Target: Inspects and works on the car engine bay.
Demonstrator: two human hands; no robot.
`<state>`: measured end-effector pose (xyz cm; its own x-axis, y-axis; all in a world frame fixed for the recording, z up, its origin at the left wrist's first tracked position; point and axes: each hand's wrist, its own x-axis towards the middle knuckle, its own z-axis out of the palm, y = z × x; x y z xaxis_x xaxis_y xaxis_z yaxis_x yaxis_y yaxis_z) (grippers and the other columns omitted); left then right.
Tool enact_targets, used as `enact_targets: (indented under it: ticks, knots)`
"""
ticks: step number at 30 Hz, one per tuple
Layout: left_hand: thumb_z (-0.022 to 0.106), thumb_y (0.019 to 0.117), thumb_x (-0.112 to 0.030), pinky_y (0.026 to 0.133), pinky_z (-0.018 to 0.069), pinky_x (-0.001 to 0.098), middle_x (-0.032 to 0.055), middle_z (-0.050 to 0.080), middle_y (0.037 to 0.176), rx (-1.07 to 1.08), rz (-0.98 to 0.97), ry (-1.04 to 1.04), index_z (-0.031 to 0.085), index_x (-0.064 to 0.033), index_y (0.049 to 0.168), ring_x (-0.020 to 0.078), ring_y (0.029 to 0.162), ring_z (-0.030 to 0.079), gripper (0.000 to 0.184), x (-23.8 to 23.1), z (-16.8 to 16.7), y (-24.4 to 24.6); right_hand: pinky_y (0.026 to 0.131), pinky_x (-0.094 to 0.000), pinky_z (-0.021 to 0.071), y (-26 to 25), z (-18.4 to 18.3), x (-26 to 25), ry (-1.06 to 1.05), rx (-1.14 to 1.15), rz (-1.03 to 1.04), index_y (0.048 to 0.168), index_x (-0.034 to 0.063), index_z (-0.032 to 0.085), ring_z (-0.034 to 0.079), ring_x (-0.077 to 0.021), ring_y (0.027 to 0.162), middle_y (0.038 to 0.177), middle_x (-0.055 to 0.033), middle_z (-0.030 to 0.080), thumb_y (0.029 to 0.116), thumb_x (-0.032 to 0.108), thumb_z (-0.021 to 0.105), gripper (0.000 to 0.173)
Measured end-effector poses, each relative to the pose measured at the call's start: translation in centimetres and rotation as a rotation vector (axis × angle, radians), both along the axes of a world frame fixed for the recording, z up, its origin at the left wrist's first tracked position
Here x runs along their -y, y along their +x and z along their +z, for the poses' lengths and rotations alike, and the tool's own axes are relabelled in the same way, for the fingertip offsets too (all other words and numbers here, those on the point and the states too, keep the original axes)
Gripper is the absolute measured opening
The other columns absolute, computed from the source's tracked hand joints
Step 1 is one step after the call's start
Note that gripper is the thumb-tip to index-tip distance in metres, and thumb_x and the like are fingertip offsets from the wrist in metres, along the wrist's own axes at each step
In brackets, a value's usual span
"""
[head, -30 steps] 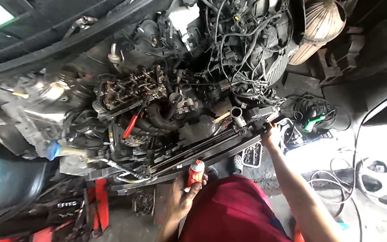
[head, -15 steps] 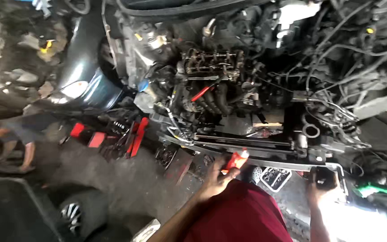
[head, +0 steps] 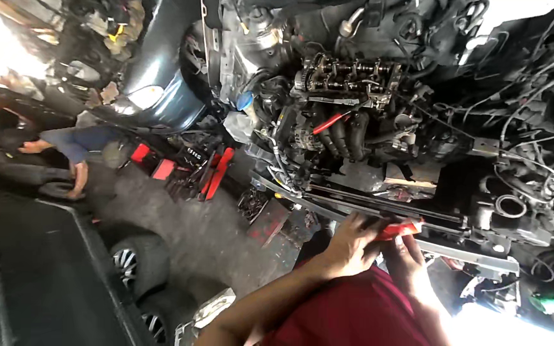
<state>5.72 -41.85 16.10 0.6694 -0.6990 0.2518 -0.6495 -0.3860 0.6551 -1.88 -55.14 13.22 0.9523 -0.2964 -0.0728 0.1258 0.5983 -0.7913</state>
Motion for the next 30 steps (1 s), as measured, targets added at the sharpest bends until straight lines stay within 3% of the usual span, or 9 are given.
enact_targets:
  ticks: [3, 5, 8, 10, 14, 21, 24, 27, 30]
  knots:
    - [0.072, 0.0905, -0.03, 0.106, 0.0491, 0.0484, 0.0219, 0.068, 0.125, -0.025, -0.214, 0.037, 0.075, -0.0069, 0.119, 0.0372, 0.122, 0.062, 0.037, -1.5, 0.5, 1.9, 0.081, -0.0309, 0.0633, 1.0, 0.9, -1.0, -0.02, -0.191, -0.121, 0.126, 0.0049, 0.05, 0.073, -0.0094, 0.088, 0.1, 0.0024, 0.073, 0.0933, 0.013, 0.064, 0.037]
    - [0.069, 0.095, -0.03, 0.103, 0.0522, 0.0428, 0.018, 0.072, 0.117, -0.058, -0.273, 0.003, 0.079, -0.0061, 0.109, 0.0303, 0.115, 0.067, 0.029, -3.3, 0.8, 4.7, 0.067, -0.0302, 0.0632, 1.9, 1.1, -1.6, -0.068, -0.296, -0.173, 0.113, 0.0051, 0.056, 0.071, -0.0101, 0.072, 0.086, 0.0016, 0.073, 0.0856, 0.005, 0.063, 0.028]
    - [0.063, 0.0979, -0.023, 0.086, 0.0602, 0.0365, 0.0132, 0.075, 0.099, -0.145, 0.079, -0.03, 0.078, -0.0015, 0.1, 0.0185, 0.091, 0.073, 0.025, -8.0, 1.1, 10.2, 0.053, -0.0271, 0.0582, 3.0, 1.3, -3.0, -0.169, -0.373, -0.247, 0.098, 0.0081, 0.058, 0.063, -0.0088, 0.054, 0.068, 0.0038, 0.067, 0.0811, 0.002, 0.061, 0.019]
    - [0.061, 0.0989, -0.019, 0.078, 0.0596, 0.0359, 0.0116, 0.073, 0.088, -0.22, 0.409, -0.063, 0.074, 0.0029, 0.098, 0.0153, 0.079, 0.07, 0.025, -12.2, 0.1, 14.9, 0.051, -0.0248, 0.0566, 3.5, 1.1, -4.0, -0.244, -0.419, -0.309, 0.1, 0.0085, 0.057, 0.062, -0.0069, 0.052, 0.066, 0.0063, 0.065, 0.0817, 0.005, 0.063, 0.02]
    - [0.06, 0.1034, -0.019, 0.084, 0.0592, 0.0448, 0.0166, 0.073, 0.092, -0.334, 0.745, 0.079, 0.069, 0.0037, 0.114, 0.0237, 0.083, 0.072, 0.027, -19.7, -4.9, 24.0, 0.048, -0.0224, 0.0544, 4.9, 0.9, -6.0, -0.296, -0.496, -0.437, 0.103, 0.0091, 0.054, 0.059, -0.0048, 0.049, 0.063, 0.0082, 0.061, 0.0846, 0.005, 0.06, 0.02]
    - [0.064, 0.097, -0.021, 0.113, 0.0419, 0.0545, 0.0249, 0.059, 0.138, -0.447, 0.224, 0.828, 0.063, 0.0031, 0.13, 0.0387, 0.133, 0.054, 0.041, -21.4, -10.0, 31.2, 0.054, -0.0207, 0.0562, 7.2, 1.7, -8.9, -0.547, -0.602, -0.558, 0.115, 0.0032, 0.046, 0.06, 0.0001, 0.056, 0.072, 0.0129, 0.061, 0.0826, 0.007, 0.064, 0.037]
    - [0.066, 0.096, -0.027, 0.107, 0.0432, 0.0628, 0.0272, 0.061, 0.134, -0.581, 0.02, 0.96, 0.061, 0.0027, 0.132, 0.0428, 0.129, 0.057, 0.047, -20.9, -10.6, 33.9, 0.058, -0.0185, 0.056, 7.4, 2.3, -9.9, -0.707, -0.626, -0.569, 0.112, 0.0014, 0.05, 0.06, 0.0032, 0.06, 0.078, 0.0139, 0.061, 0.0852, 0.008, 0.064, 0.031]
    - [0.064, 0.1006, -0.034, 0.113, 0.0397, 0.0595, 0.0208, 0.059, 0.143, -0.585, -0.139, 0.855, 0.05, -0.0089, 0.151, 0.0377, 0.134, 0.055, 0.058, -20.1, -12.8, 35.6, 0.061, -0.0182, 0.0574, 7.1, 3.0, -12.3, -0.703, -0.726, -0.639, 0.116, -0.004, 0.05, 0.061, 0.0042, 0.062, 0.078, 0.0128, 0.062, 0.0858, 0.008, 0.064, 0.036]
    - [0.062, 0.1016, -0.044, 0.112, 0.0414, 0.0596, 0.0253, 0.061, 0.138, -0.593, -0.145, 0.812, 0.057, -0.0008, 0.141, 0.0402, 0.131, 0.057, 0.058, -17.8, -16.0, 36.9, 0.059, -0.0187, 0.0562, 7.0, 2.5, -14.3, -0.667, -0.752, -0.65, 0.111, 0.0001, 0.052, 0.06, 0.0033, 0.06, 0.076, 0.0136, 0.061, 0.0855, 0.007, 0.063, 0.029]
